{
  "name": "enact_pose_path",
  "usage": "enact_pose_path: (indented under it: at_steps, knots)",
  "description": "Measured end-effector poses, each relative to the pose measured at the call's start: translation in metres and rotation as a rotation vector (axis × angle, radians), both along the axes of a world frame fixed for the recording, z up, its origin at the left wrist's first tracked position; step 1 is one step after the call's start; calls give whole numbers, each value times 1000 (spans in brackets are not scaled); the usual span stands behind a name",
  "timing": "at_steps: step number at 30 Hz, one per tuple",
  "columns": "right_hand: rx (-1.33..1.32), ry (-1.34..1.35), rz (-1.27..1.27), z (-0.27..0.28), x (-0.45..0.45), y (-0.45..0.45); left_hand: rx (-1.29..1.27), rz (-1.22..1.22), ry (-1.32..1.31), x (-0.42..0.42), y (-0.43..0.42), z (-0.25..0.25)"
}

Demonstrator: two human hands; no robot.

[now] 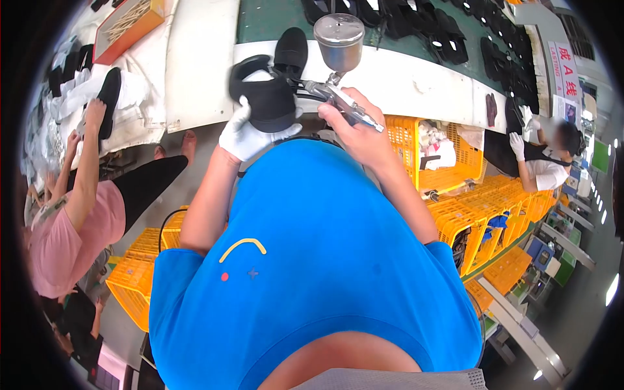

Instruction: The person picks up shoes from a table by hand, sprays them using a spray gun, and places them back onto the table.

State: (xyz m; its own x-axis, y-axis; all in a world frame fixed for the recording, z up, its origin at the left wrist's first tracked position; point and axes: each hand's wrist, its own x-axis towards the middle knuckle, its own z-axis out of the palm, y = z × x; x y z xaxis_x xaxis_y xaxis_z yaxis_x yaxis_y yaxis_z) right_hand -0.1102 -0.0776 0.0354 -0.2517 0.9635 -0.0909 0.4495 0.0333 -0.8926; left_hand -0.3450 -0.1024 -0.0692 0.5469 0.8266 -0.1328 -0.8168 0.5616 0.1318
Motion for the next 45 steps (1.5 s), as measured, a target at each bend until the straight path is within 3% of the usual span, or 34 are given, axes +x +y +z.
enact_pose_path:
  at_steps: [2, 5, 6, 8, 11, 19, 27, 31, 39, 45]
  knots:
    - [18, 16, -22, 2, 9, -3, 54, 29, 193, 8, 1, 9]
    - [112, -24, -37, 1, 13, -4, 49, 87, 777, 0, -2, -38]
    - [208, -46, -27, -2, 13, -2, 50, 84, 779, 3, -1, -32]
    - [305, -71, -21, -6, 15, 2, 122, 137, 1129, 10, 0, -18]
    - [427, -123, -16, -10, 13, 6, 148, 115, 1282, 17, 1, 3]
    - [453, -108, 15, -6, -11, 14, 297, 97, 1365, 19, 3, 0]
    - [490, -57, 127, 3, -42, 19, 556, 258, 1499, 23, 5, -16]
    - [517, -58, 136, 2, -46, 20, 536, 242, 1496, 22, 5, -11]
    - [405, -191, -9, -8, -11, 15, 252, 124, 1427, 17, 2, 10]
    - [239, -159, -101, -14, 12, 9, 277, -26, 1336, -17, 10, -5]
